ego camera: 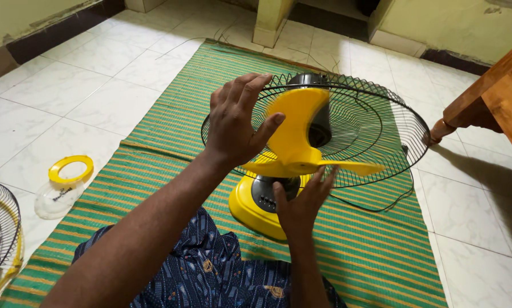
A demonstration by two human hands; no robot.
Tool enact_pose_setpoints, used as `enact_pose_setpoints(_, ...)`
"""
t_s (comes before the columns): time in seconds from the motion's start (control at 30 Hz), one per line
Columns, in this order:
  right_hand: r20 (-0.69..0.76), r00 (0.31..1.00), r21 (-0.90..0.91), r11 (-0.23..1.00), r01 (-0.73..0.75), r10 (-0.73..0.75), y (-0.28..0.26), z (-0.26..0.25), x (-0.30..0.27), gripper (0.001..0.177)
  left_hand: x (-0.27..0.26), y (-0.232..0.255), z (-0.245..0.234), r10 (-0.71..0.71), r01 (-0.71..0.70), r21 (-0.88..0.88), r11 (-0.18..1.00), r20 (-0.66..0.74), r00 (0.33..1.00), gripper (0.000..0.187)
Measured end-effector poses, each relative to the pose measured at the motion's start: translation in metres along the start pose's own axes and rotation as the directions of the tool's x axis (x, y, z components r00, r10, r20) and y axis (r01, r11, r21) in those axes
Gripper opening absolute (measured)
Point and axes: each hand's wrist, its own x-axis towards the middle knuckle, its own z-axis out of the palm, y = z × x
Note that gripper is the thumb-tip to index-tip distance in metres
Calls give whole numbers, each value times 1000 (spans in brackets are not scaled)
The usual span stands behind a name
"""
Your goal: The person disassembles a yellow and black electric fan by removing the front grill, fan blades, and rear grill. They then reassemble the fan by placing the blades back on the motor shaft, securing them, and reattaching the grills.
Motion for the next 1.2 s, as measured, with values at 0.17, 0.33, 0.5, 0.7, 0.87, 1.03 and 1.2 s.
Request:
enact_pose_setpoints(0.17,96,976,149,966,-211,198,13,12,-9,124,-2,-2,4,11,-11,1,1000,-7,1000,60)
enact_pose_setpoints(0.33,20,959,221,934,-281,283,3,13,-17,119,-4,-3,2,7,-7,5,1000,-1,1000,60)
enact_pose_setpoints(0.5,-205,979,-13,1000,-8,5,-23,-5,-4,121,-1,0,1,17,-17,-9,1000,-27,1000,58)
enact_pose_setpoints(0.7,-61,995,-359,932,57,-85,-30,-5,58,119,0,5,-1,-26,24,-27,999,-55,998,54)
enact_pose_setpoints(0.87,-54,997,-421,907,24,-51,-23,3,59,93,-1,3,-5,-23,20,-52,998,-47,999,62)
enact_pose_setpoints(1.03,-84,986,-475,875,90,-146,-14,8,53,86,-1,2,-5,-25,23,-39,999,-48,999,67)
enact_pose_setpoints(1.2,-135,986,-291,948,-132,96,-8,7,56,88,1,3,-3,-48,48,1,999,-77,996,66)
